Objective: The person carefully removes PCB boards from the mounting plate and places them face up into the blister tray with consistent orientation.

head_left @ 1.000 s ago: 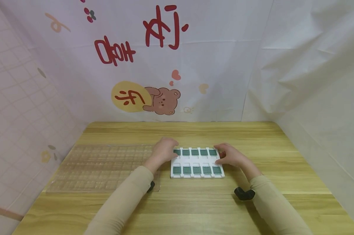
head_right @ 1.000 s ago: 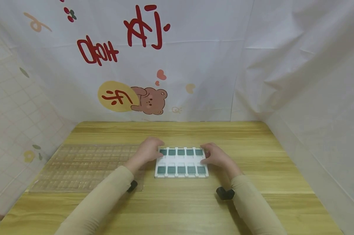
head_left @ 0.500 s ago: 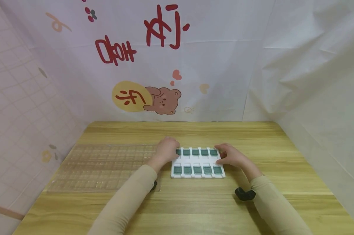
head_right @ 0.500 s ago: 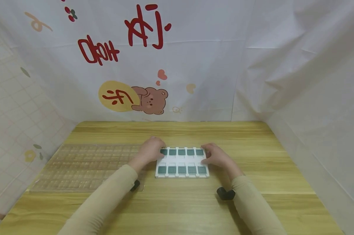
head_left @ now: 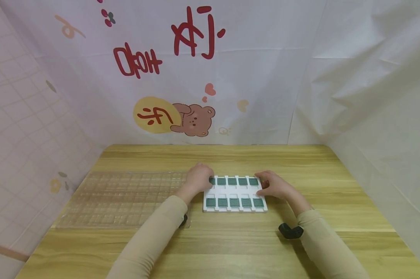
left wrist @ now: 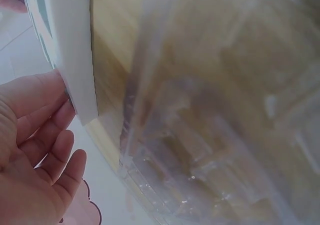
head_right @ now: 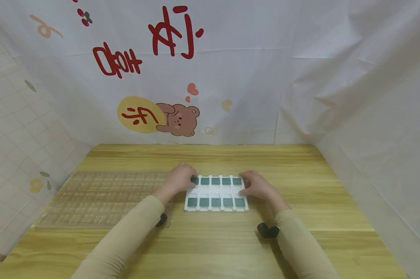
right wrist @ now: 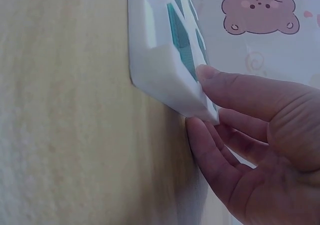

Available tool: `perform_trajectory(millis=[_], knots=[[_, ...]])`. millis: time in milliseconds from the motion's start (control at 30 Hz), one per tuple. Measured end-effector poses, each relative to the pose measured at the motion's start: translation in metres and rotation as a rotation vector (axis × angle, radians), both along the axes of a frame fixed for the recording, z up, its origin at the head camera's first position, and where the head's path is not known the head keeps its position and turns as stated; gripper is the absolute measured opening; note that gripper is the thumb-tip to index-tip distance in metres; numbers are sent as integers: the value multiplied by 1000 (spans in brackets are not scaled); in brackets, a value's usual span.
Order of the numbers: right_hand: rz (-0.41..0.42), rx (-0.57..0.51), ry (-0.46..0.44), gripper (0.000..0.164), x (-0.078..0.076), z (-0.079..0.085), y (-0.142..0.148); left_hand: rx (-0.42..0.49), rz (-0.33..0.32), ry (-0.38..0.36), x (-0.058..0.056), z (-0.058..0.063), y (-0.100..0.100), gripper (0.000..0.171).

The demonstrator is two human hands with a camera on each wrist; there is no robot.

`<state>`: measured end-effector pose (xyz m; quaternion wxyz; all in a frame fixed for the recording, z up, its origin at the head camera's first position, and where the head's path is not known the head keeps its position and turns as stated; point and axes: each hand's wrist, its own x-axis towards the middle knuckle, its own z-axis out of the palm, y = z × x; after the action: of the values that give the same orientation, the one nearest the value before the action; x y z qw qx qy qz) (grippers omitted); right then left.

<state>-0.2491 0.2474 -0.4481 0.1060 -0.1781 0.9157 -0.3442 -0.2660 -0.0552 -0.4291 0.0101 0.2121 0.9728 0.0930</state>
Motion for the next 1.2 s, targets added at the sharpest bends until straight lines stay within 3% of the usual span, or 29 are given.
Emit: perform_trajectory(millis=[367, 700, 1200], knots=[[14, -4, 7, 73, 0, -3, 1, 45, 6, -41, -4, 0, -2, 20], [16, -16, 10, 73, 0, -2, 1, 141, 25, -123, -5, 7, -6, 24], [24, -20, 12, 71, 3, -2, 2, 225, 34, -100, 4, 9, -14, 23]])
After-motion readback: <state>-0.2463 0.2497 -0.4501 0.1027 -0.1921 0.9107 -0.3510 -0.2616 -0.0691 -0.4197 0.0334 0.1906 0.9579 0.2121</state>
